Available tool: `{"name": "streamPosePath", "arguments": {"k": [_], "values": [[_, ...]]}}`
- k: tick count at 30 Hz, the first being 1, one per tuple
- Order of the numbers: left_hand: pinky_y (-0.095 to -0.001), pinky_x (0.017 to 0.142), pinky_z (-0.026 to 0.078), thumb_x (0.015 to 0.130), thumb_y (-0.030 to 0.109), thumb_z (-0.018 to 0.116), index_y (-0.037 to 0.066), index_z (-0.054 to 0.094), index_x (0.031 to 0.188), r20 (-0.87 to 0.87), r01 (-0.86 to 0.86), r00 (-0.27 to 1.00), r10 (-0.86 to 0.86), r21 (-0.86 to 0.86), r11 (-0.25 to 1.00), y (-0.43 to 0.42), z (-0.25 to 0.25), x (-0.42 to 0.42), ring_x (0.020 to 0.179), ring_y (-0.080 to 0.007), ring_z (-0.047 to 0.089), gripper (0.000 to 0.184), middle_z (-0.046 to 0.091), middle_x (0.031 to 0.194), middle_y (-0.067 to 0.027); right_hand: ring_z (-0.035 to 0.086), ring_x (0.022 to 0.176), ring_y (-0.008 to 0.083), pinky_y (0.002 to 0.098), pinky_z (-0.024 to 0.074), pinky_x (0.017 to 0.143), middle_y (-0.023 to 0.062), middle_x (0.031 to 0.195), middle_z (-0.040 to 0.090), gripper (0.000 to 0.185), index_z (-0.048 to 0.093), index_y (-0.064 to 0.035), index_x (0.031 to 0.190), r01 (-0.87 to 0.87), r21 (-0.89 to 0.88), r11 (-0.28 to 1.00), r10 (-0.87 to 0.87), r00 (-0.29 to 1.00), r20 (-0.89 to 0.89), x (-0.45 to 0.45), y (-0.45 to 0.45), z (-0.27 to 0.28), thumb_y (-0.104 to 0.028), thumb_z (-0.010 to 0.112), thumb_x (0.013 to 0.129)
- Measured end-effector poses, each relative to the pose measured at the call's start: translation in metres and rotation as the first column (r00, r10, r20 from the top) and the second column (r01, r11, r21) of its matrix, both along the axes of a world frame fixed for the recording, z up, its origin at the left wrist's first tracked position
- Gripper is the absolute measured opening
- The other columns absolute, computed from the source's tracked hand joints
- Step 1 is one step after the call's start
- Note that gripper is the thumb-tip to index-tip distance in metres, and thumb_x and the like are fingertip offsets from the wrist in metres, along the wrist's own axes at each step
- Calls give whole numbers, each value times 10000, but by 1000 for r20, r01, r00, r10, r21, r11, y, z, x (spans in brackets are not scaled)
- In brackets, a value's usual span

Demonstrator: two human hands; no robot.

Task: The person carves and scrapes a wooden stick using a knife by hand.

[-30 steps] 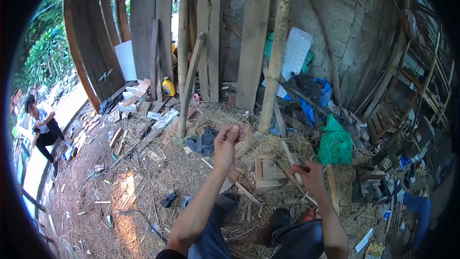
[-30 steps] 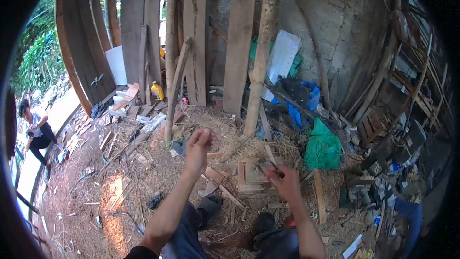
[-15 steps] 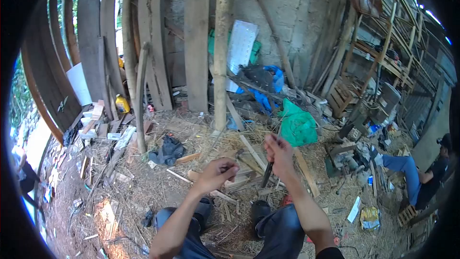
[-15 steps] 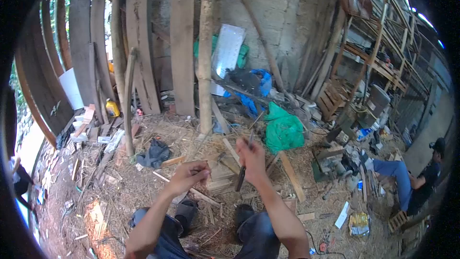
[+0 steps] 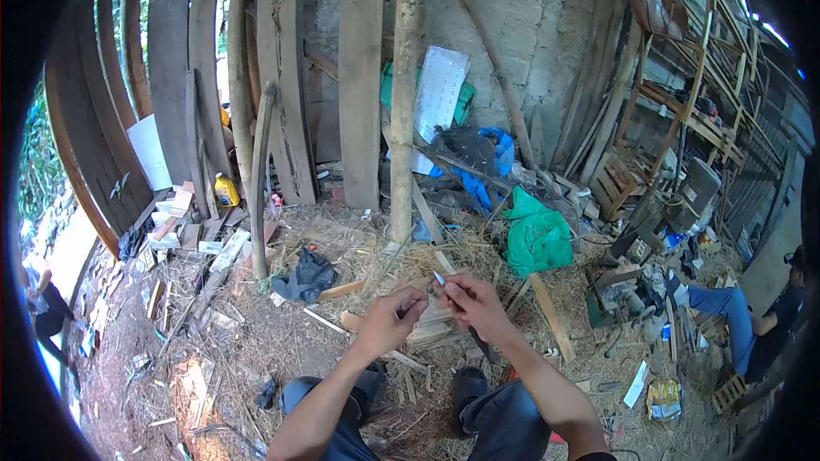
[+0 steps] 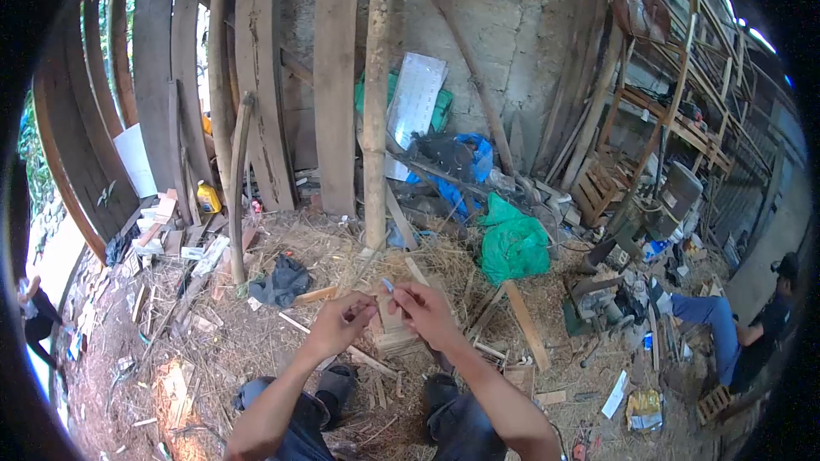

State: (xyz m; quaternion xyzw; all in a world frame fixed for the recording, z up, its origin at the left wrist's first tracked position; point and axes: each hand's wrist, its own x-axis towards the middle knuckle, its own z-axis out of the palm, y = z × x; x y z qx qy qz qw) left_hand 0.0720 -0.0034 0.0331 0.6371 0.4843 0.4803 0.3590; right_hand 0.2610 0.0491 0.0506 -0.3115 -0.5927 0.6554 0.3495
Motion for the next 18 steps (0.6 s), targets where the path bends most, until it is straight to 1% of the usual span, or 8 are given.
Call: {"name": "streamPosePath", "arguments": {"k": [1,2,3,4,7,12,14,18], "values": [[-273,517,445,881,85,583,12,593,940,-165,-49,984,67,109,993,-2,2,1,543,-128,561,94,609,673,-72,352,494,19,186,272,425,-21,729,538,261,573,-12,1125,72,57,996,-70,997,-43,3,7,-5,-193,483,959],[-273,517,445,881,85,583,12,593,940,-164,-42,985,60,111,993,-5,5,2,543,-128,561,94,609,673,-72,358,470,24,195,275,412,-17,712,552,225,599,13,1044,141,115,983,-132,987,-87,5,12,-6,-163,492,953],[-302,519,456,859,77,593,17,598,925,-234,-73,964,127,224,972,-9,10,3,550,-181,582,89,613,680,-102,371,468,31,201,280,405,-10,696,563,192,614,6,954,251,11,968,-247,959,-141,7,12,3,-158,515,941],[-330,521,467,837,69,604,22,603,911,-293,-96,935,200,335,937,-11,12,4,556,-235,603,87,617,687,-132,371,468,31,201,280,405,-10,696,563,192,614,6,954,253,15,967,-248,959,-139,7,13,1,-158,515,941],[-376,550,480,810,63,611,32,601,895,-439,-46,869,227,385,922,-11,6,8,608,-323,607,92,619,718,-152,375,468,37,196,274,406,-3,700,572,170,624,-7,896,118,-48,992,-122,988,-93,2,7,-4,-154,544,926],[-384,558,482,802,65,611,44,596,896,-506,19,834,220,425,905,-9,6,-5,624,-321,611,98,626,725,-135,360,465,37,200,277,409,-1,686,558,187,614,7,911,122,2,992,-122,989,-82,18,24,-7,-168,551,926],[-384,559,483,800,63,612,44,594,900,-517,29,825,227,441,897,-10,3,-8,625,-314,613,103,628,728,-131,350,469,40,198,271,416,4,699,560,187,601,7,941,271,-149,951,-296,938,-180,32,32,3,-173,556,923],[-384,550,471,790,86,609,52,552,853,-553,70,792,260,505,860,-11,8,0,600,-299,600,91,600,667,-118,367,462,43,196,261,413,15,722,580,176,592,-7,908,206,-174,963,-226,969,-101,18,16,0,-181,570,915]]}}
